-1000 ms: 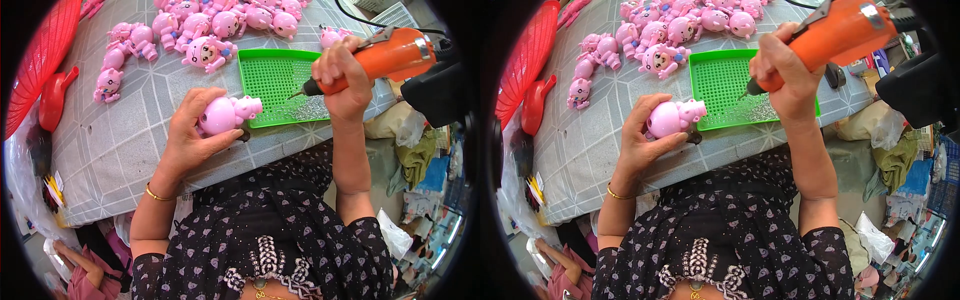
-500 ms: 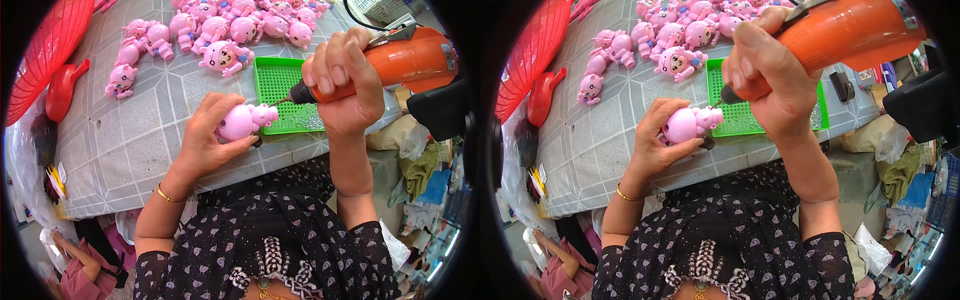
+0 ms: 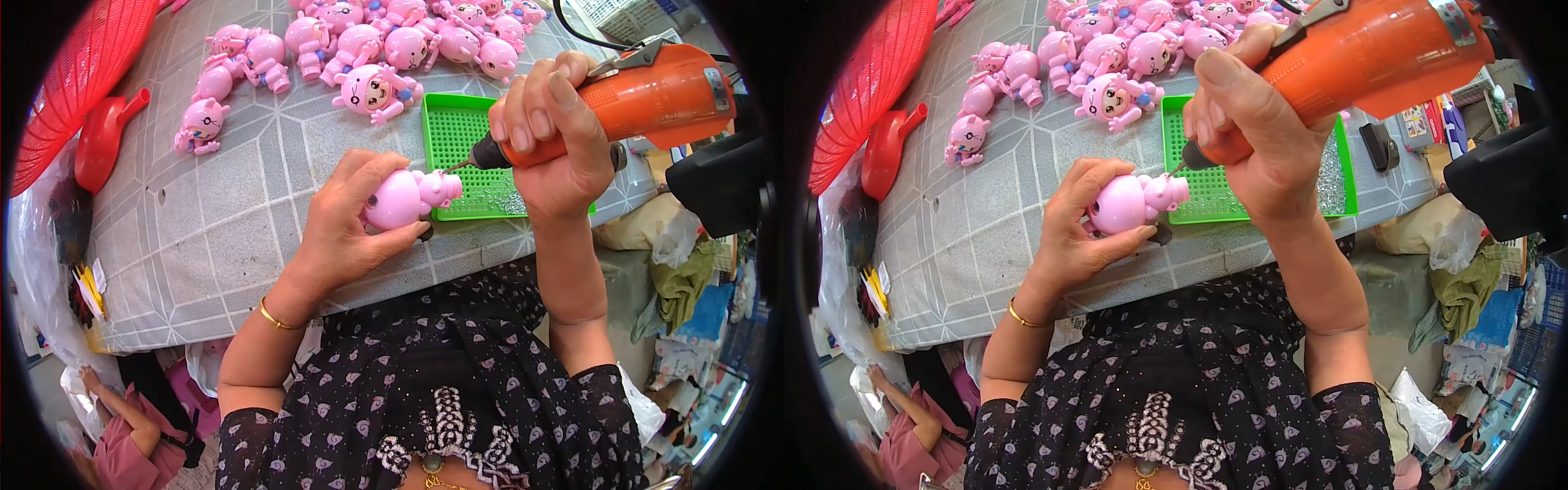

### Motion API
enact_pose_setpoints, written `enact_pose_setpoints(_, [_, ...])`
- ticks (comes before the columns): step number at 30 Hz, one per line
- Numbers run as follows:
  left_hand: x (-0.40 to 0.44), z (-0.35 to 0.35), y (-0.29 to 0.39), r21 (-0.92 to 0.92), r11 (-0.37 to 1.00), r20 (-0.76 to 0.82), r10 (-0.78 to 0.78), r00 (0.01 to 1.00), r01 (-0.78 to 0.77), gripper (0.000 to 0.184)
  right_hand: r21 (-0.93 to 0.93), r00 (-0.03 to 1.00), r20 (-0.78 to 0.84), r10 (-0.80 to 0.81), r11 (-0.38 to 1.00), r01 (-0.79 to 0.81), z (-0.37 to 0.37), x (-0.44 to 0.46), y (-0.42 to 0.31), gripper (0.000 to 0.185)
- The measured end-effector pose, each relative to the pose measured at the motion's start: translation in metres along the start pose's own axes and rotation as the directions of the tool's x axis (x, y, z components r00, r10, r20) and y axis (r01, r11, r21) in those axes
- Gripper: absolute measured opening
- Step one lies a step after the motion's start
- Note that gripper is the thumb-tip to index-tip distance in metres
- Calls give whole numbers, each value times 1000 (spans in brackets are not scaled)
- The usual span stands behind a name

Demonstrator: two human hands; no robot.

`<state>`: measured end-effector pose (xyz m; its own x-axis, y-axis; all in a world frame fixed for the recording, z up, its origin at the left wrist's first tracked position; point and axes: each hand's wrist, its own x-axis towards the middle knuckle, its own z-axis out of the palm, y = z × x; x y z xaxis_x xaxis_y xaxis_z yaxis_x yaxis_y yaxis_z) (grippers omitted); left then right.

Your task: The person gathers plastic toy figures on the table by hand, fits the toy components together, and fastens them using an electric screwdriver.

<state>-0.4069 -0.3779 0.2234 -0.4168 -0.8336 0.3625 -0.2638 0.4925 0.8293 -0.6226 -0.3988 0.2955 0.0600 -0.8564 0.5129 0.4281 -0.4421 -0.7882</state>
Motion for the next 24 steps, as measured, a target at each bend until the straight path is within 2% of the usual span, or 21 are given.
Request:
enact_pose_setpoints(6, [-1,1,0,-7,1000,-1,-1,1000,1,56,-41,1000,3,19,999,-19,-1,0,1,11])
enact_pose_setpoints(8, [-1,2,-1,-5,1000,-10,15,1000,-15,58,-33,998,65,9,999,-7,-1,1,2,11])
enact_pose_setpoints(14, [-2,1,-2,-14,1000,6,-27,1000,27,58,-96,994,100,-34,994,44,10,-4,0,11])
enact_pose_setpoints(21, [-1,4,-3,-28,1000,-17,-3,1000,2,57,-120,997,67,-49,991,57,7,-4,2,11])
enact_pose_setpoints(24, [-1,3,-3,-12,1000,-15,1,1000,-1,57,-76,1000,23,-16,997,18,6,-5,2,10])
